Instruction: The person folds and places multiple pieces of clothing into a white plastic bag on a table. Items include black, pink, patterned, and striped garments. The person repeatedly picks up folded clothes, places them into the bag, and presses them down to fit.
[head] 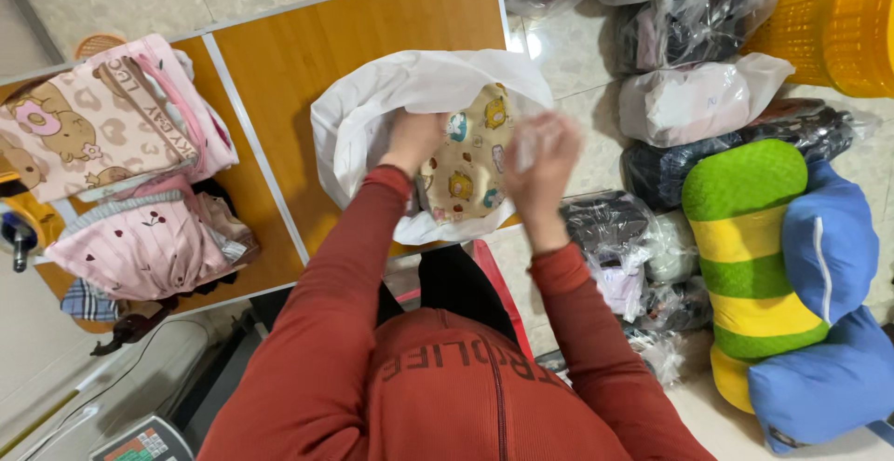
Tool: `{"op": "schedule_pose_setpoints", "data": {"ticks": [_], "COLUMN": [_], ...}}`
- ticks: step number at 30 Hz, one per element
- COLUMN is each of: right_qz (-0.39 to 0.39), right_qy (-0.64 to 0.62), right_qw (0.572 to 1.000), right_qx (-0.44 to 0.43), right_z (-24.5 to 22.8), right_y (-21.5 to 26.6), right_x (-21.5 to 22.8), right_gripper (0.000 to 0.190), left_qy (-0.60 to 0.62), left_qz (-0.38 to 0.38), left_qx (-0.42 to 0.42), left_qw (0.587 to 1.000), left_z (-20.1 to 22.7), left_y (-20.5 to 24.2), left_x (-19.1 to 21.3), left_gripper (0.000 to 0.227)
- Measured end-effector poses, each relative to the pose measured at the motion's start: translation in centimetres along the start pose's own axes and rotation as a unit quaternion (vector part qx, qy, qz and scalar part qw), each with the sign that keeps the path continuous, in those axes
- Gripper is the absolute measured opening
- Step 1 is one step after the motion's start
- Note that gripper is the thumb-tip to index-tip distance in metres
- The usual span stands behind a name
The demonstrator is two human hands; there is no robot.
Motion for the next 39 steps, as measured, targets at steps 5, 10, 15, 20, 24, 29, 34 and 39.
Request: {"op": "schedule_pose_setpoints", "data": {"ticks": [5,10,15,20,24,29,34,39], "right_qz": [-0.287,-0.446,-0.411,-0.375,-0.339,-0.344,-0.389,-0.336], "right_qy": [0.033,0.160,0.211,0.275,0.267,0.091,0.066,-0.117], "right_qw": [0.945,0.857,0.849,0.842,0.863,0.914,0.903,0.931], "right_qx": [0.154,0.202,0.256,0.274,0.263,0.194,0.172,0.087], "right_z": [-4.3,-6.1,-5.0,-4.8,-4.6,-5.3,-7.2,-9.9], "right_y": [6.0,6.4,6.3,8.6,9.7,7.6,1.4,-5.7], "right_x": [-5.0,-9.7,-11.4,-13.9,-14.8,-13.3,-10.5,-8.1], "right_gripper": [0.067,0.120,0.107,0.088,0.079,0.069,0.089,0.071], "left_qy": [-0.027,-0.082,-0.356,-0.415,-0.380,-0.275,-0.233,-0.149], "left_qz": [-0.001,-0.098,-0.263,-0.376,-0.284,-0.088,-0.012,0.050], "left_qx": [-0.012,0.044,0.173,0.265,0.218,0.132,0.116,0.081], "left_qw": [1.000,0.991,0.880,0.785,0.853,0.948,0.965,0.984], "left_z": [-4.2,-3.1,-1.1,-1.1,-1.1,-0.6,0.0,1.0], "left_y": [4.8,10.2,12.3,12.2,12.3,12.9,12.8,13.1], "left_x": [2.0,3.8,5.3,8.0,9.3,10.2,11.6,14.0], "left_gripper": [0.033,0.111,0.141,0.152,0.142,0.109,0.084,0.037]}}
Point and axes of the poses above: each hand's wrist, its own y-axis away from the middle knuckle, its own x-axis out of the back of the hand, z = x × y, the point moved 2 cm from there along -y, towards the middle knuckle, and after that the axes turned 8 degrees about y, right-handed, at the moved point
